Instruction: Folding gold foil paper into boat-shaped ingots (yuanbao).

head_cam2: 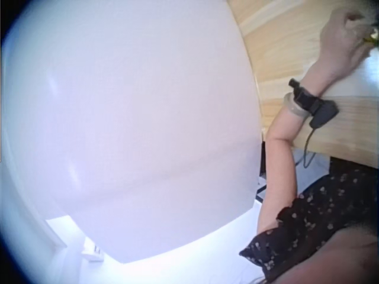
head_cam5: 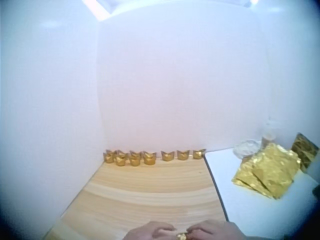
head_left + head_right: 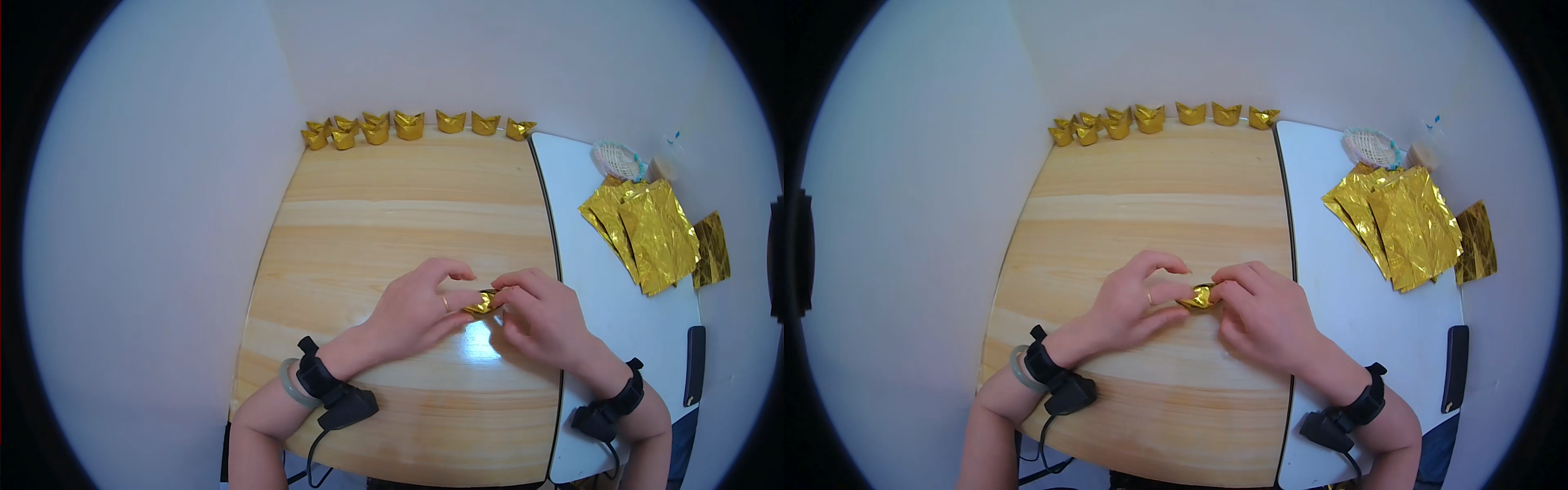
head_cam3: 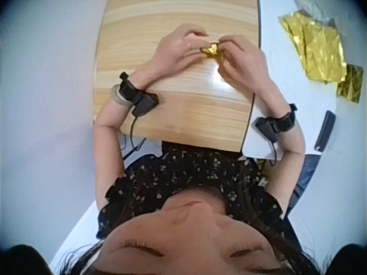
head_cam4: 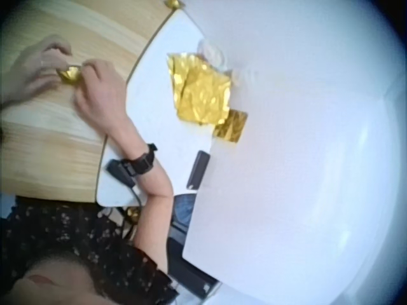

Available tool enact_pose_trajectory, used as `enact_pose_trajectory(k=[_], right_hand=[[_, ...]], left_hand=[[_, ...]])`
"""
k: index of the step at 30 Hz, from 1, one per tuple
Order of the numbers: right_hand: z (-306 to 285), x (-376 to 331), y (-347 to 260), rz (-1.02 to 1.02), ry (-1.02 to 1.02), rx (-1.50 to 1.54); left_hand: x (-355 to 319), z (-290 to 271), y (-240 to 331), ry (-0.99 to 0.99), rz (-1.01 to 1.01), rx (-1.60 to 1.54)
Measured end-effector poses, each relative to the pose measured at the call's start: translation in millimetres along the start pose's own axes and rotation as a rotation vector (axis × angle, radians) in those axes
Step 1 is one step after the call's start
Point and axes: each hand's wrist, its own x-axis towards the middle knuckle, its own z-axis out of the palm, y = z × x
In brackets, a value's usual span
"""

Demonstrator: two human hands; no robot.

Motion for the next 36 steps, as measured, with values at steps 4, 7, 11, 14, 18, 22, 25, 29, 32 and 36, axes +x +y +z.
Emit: enact_pose_trajectory(k=[4, 7, 11, 14, 18, 22, 25, 29, 32, 36], right_hand=[[-1.1, 0.7, 1.5, 0.021, -0.02, 0.019], [1.1, 0.4, 4.3, 0.032, -0.017, 0.053], [2.9, 1.3, 5.6, 0.031, -0.013, 0.055], [1.3, 1.8, 4.8, 0.03, -0.008, 0.038], [1.1, 4.1, 5.3, 0.02, -0.004, 0.01], [-2.3, 4.6, 6.3, 0.017, -0.013, -0.001], [-4.8, 5.2, 7.6, -0.014, -0.037, -0.041], [-4.9, 4.7, 7.4, 0.001, -0.038, -0.011], [-5.8, 3.9, 7.3, 0.037, -0.028, 0.056], [-8.9, 5.2, 7.9, 0.03, -0.024, 0.063]], left_hand=[[1.8, 2.8, -3.7, -0.033, 0.134, 0.178], [2.7, 6.8, -5.2, 0.015, 0.122, 0.141], [2.7, 4.9, -6.2, -0.003, 0.144, 0.176], [4.4, 6.2, -5.4, 0.003, 0.117, 0.098], [3.9, 5.7, -7.3, -0.03, 0.111, 0.106], [3.1, 5.2, -5.5, -0.061, 0.084, 0.119], [3.4, 5.1, -3.1, -0.094, 0.058, 0.124], [1.8, 4.7, -4.6, -0.131, 0.043, 0.13], [1.6, 2.3, -2.3, -0.082, 0.005, 0.097], [2.2, 1.5, -2.6, -0.091, 0.012, 0.113]])
